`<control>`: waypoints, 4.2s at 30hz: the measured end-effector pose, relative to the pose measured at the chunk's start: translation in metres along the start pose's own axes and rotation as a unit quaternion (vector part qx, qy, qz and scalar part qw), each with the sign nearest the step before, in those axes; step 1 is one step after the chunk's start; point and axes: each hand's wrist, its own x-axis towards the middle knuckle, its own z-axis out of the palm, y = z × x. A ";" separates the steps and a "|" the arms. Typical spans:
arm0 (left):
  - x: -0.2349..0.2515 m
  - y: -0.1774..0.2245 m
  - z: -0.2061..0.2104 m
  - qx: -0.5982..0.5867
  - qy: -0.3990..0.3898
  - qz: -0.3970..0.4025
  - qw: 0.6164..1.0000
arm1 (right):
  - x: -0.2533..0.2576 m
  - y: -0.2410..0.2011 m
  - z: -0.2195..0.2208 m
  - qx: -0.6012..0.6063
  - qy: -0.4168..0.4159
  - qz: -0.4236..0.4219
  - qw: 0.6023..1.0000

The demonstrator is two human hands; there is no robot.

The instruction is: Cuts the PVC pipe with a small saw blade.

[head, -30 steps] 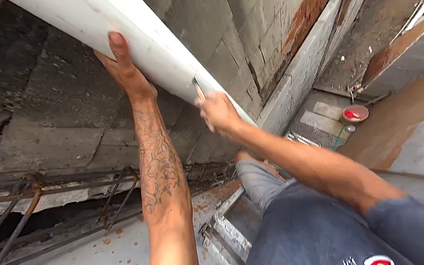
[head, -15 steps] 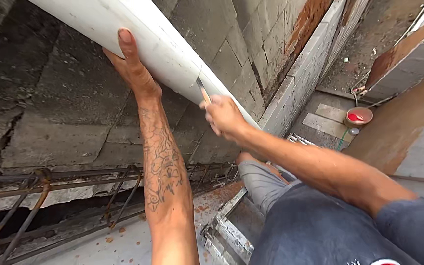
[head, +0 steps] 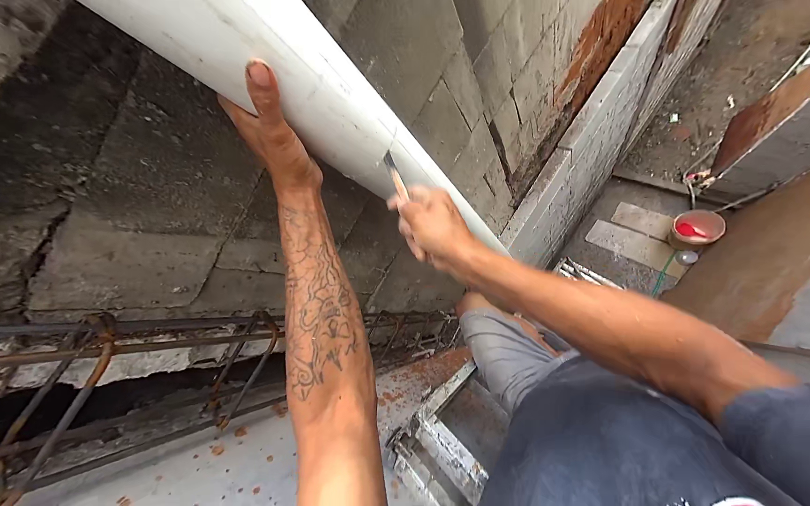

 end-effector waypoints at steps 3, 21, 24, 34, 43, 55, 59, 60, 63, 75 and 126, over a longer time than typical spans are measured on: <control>-0.005 0.002 -0.004 0.002 -0.009 -0.005 1.000 | 0.001 -0.004 0.008 0.016 0.010 0.013 1.000; -0.002 -0.004 0.004 -0.008 0.015 0.011 1.000 | -0.012 0.000 -0.003 0.050 -0.008 0.026 0.998; -0.007 -0.006 0.003 -0.002 0.011 0.005 1.000 | 0.007 -0.007 0.002 0.043 0.002 0.017 0.999; -0.007 -0.002 0.003 -0.013 0.006 0.006 1.000 | -0.005 -0.009 0.002 0.067 -0.004 0.035 0.997; -0.008 -0.004 0.004 -0.008 0.016 0.004 1.000 | -0.014 -0.002 0.000 0.073 -0.009 0.037 0.997; -0.013 -0.007 -0.001 -0.013 0.008 0.000 1.000 | 0.001 -0.006 0.014 0.089 0.010 0.029 0.996; -0.004 -0.008 0.003 -0.011 0.025 0.005 1.000 | -0.008 -0.002 0.007 0.076 -0.006 0.035 0.996; -0.006 -0.009 0.003 -0.008 0.027 0.000 1.000 | 0.001 -0.002 0.008 0.075 -0.001 0.029 0.997; -0.013 -0.005 -0.001 -0.003 0.022 -0.010 1.000 | -0.011 -0.002 0.011 0.085 -0.014 0.025 0.996; -0.012 -0.009 0.003 -0.001 0.039 0.001 0.999 | 0.002 -0.001 0.007 0.059 -0.012 0.032 0.998; -0.011 -0.009 0.008 -0.005 0.037 -0.002 0.999 | -0.007 0.010 0.015 0.103 -0.034 0.022 0.994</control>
